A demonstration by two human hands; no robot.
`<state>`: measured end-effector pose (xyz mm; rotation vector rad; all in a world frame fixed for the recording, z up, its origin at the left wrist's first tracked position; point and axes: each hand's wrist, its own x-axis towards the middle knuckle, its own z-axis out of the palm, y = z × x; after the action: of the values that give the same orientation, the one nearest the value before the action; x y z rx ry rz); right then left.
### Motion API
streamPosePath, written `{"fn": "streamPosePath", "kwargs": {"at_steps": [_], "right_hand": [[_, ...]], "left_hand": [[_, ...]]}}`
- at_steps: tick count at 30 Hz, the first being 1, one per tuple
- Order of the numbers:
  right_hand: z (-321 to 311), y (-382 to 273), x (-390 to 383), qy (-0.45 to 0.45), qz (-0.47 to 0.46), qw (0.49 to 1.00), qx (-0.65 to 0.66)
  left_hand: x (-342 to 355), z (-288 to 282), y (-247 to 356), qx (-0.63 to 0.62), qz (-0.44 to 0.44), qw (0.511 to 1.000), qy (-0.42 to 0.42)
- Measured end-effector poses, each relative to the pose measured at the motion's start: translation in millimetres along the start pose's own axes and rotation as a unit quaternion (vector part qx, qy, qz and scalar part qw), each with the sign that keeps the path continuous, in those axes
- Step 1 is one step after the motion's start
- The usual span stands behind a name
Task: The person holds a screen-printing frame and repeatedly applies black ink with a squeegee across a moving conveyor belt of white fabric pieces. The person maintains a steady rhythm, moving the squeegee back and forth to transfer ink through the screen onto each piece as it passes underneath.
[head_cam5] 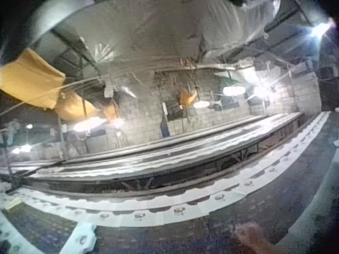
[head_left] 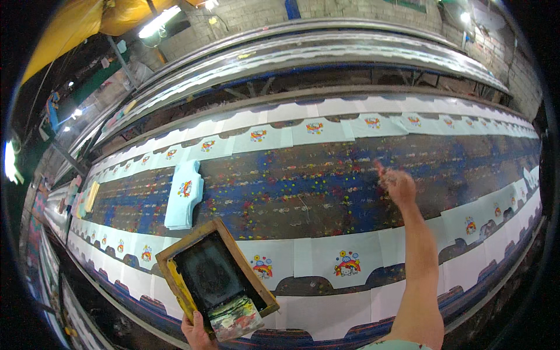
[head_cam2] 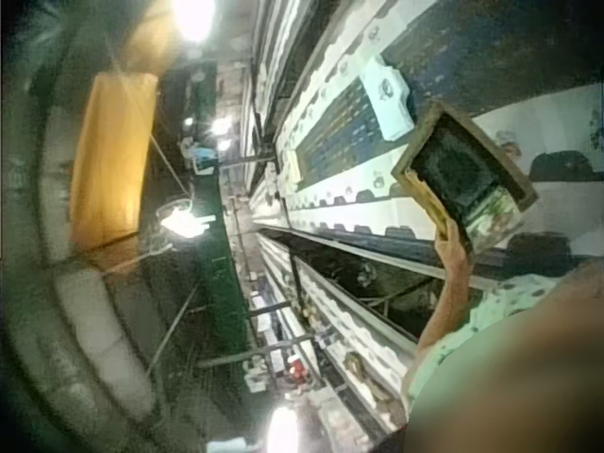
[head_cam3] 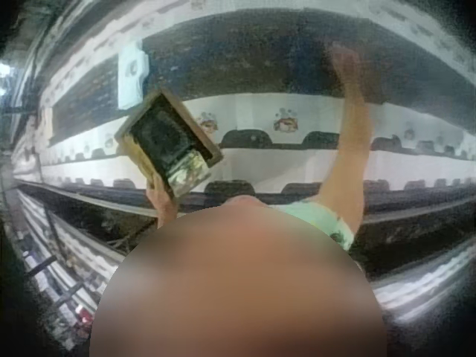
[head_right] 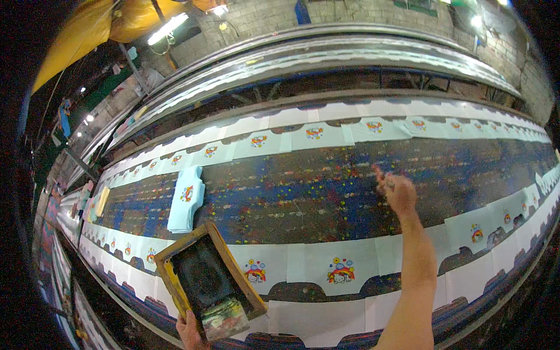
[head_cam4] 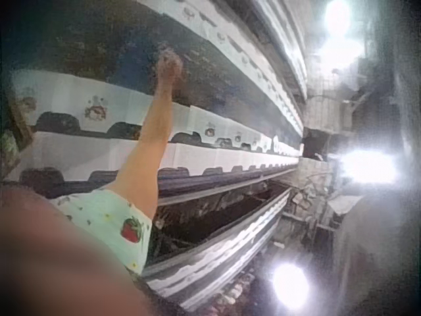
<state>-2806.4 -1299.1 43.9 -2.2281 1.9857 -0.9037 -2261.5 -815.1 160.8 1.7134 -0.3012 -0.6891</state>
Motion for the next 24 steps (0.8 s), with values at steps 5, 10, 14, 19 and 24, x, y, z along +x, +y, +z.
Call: {"fn": "streamPosePath", "kwargs": {"at_steps": [5, 10, 14, 19, 24], "right_hand": [[-13.5, -121.5, -56.8, 0.024, 0.086, 0.918, 0.386], [-19.3, -266.2, -167.1, -0.098, 0.137, 0.768, 0.618], [-4.2, -376.3, -282.7, -0.236, 0.209, 0.676, 0.666], [0.0, -483.3, -397.4, -0.391, 0.315, 0.333, 0.799], [11.3, -567.5, -435.0, -0.46, 0.263, 0.108, 0.841]], "left_hand": [[17.4, -70.8, -0.1, 0.022, 0.092, 0.994, -0.044], [56.3, -171.4, 25.6, 0.082, 0.154, 0.978, -0.117], [79.4, -247.8, 52.5, 0.126, 0.134, 0.956, -0.228], [79.7, -297.1, 46.4, 0.13, 0.1, 0.931, -0.324], [82.0, -324.7, 36.3, 0.154, 0.145, 0.892, -0.399]]}}
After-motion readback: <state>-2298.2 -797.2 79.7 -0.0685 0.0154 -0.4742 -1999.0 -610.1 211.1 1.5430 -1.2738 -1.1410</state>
